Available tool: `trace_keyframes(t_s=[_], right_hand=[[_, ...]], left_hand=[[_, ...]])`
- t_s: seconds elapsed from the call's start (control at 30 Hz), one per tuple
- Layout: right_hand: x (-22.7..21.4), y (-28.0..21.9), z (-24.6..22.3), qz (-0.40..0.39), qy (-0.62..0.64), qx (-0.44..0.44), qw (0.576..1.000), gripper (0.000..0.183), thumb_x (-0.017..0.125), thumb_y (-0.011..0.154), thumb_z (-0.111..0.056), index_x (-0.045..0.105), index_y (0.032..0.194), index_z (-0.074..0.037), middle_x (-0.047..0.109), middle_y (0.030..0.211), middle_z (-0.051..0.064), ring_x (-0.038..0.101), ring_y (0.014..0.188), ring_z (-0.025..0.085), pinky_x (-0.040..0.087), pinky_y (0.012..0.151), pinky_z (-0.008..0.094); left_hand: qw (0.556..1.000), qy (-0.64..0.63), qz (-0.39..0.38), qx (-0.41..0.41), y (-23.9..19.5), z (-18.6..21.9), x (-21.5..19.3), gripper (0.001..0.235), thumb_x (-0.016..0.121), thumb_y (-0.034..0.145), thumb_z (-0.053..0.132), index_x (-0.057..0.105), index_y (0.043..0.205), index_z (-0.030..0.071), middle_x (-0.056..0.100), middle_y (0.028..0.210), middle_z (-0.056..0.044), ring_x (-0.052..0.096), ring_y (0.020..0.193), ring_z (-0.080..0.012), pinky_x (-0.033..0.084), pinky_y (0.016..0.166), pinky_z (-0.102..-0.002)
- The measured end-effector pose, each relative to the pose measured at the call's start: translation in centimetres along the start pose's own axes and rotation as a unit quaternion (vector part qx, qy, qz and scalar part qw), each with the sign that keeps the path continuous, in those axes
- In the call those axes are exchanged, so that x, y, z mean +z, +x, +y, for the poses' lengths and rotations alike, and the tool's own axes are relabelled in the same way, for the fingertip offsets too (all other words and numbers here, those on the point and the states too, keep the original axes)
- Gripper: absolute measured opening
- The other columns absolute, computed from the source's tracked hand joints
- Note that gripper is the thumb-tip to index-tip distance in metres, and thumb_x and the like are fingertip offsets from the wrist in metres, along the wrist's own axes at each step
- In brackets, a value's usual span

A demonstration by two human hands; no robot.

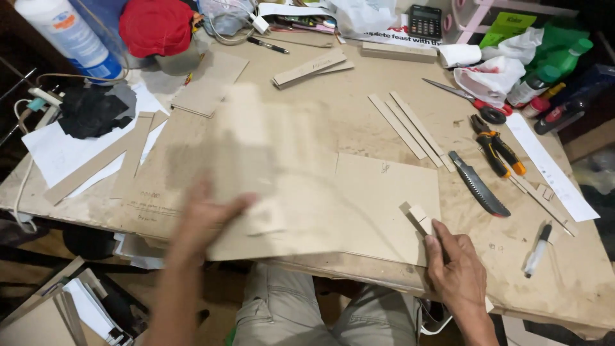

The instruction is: Measuring, marking with a pen, and cutting thin strips of material using a utility knife on a workbench.

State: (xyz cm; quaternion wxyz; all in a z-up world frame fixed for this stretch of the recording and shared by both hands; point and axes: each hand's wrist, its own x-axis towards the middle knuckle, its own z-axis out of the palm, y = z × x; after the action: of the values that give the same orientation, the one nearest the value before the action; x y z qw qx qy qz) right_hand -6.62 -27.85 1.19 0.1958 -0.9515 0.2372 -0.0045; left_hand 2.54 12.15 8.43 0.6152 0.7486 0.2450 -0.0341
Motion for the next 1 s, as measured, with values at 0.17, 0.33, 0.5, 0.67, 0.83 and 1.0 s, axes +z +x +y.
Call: trace_keyframes(t_s=[0.17, 0.33, 0.5, 0.67, 0.83, 1.0], right_hand=[[0.3, 0.8, 1.8, 0.058, 0.101, -0.056, 0.992, 0.058, 0.054, 0.097, -0.050, 0.064, 0.147, -0.024, 0.062, 0.091, 0.007, 0.061, 0.082, 0.023, 0.048, 0.076, 0.037], [-2.0, 0.0, 0.2, 0.034, 0.187, 0.001, 0.982, 0.051, 0.059, 0.099, -0.032, 0.062, 0.148, -0.020, 0.064, 0.110, 0.014, 0.058, 0.098, 0.027, 0.049, 0.089, 0.040], [-1.7, 0.6, 1.3, 0.067, 0.104, 0.018, 0.992, 0.056, 0.059, 0.096, -0.046, 0.063, 0.148, -0.025, 0.069, 0.117, 0.017, 0.064, 0.108, 0.031, 0.049, 0.094, 0.046], [-4.0, -1.3, -1.5, 0.052, -0.076, 0.096, 0.991, 0.037, 0.044, 0.103, -0.039, 0.059, 0.136, -0.029, 0.060, 0.129, 0.022, 0.065, 0.111, 0.050, 0.051, 0.083, 0.067], [-5.9, -2.2, -0.9, 0.059, 0.010, 0.091, 0.994, 0.042, 0.046, 0.101, -0.039, 0.058, 0.135, -0.017, 0.059, 0.129, 0.025, 0.063, 0.110, 0.048, 0.051, 0.090, 0.064], [-4.0, -3.3, -5.9, -0.051, 0.256, 0.104, 0.960, 0.062, 0.074, 0.080, -0.037, 0.066, 0.140, -0.025, 0.070, 0.139, 0.000, 0.058, 0.138, 0.014, 0.041, 0.117, 0.030]], left_hand=[[0.979, -0.107, -0.169, 0.049, -1.8, -0.7, 9.7, 0.072, 0.090, 0.062, 0.021, 0.065, 0.129, 0.013, 0.077, 0.118, -0.005, 0.073, 0.106, -0.0163, 0.062, 0.091, -0.029], [0.963, 0.152, -0.219, 0.031, -5.4, 1.8, 12.9, 0.106, 0.070, 0.082, 0.048, 0.007, 0.163, 0.020, 0.008, 0.171, -0.010, 0.016, 0.155, -0.0322, 0.023, 0.123, -0.055], [0.931, 0.169, -0.202, 0.254, -4.6, -2.8, 12.6, 0.069, 0.048, 0.096, 0.050, 0.043, 0.150, 0.009, 0.044, 0.146, -0.017, 0.055, 0.126, -0.0343, 0.046, 0.104, -0.058], [0.938, 0.139, -0.271, 0.166, -5.7, -2.1, 11.7, 0.058, 0.054, 0.099, 0.024, 0.041, 0.155, 0.019, 0.060, 0.144, -0.007, 0.068, 0.114, -0.0185, 0.061, 0.095, -0.033], [0.937, 0.078, -0.310, 0.142, -5.3, -3.6, 11.7, 0.065, 0.052, 0.096, 0.036, 0.037, 0.156, 0.017, 0.055, 0.150, -0.012, 0.064, 0.128, -0.0246, 0.053, 0.106, -0.036], [0.931, 0.060, -0.327, 0.151, -6.1, -3.9, 12.6, 0.068, 0.051, 0.096, 0.040, 0.033, 0.158, 0.020, 0.051, 0.154, -0.012, 0.061, 0.128, -0.0216, 0.050, 0.108, -0.037]])
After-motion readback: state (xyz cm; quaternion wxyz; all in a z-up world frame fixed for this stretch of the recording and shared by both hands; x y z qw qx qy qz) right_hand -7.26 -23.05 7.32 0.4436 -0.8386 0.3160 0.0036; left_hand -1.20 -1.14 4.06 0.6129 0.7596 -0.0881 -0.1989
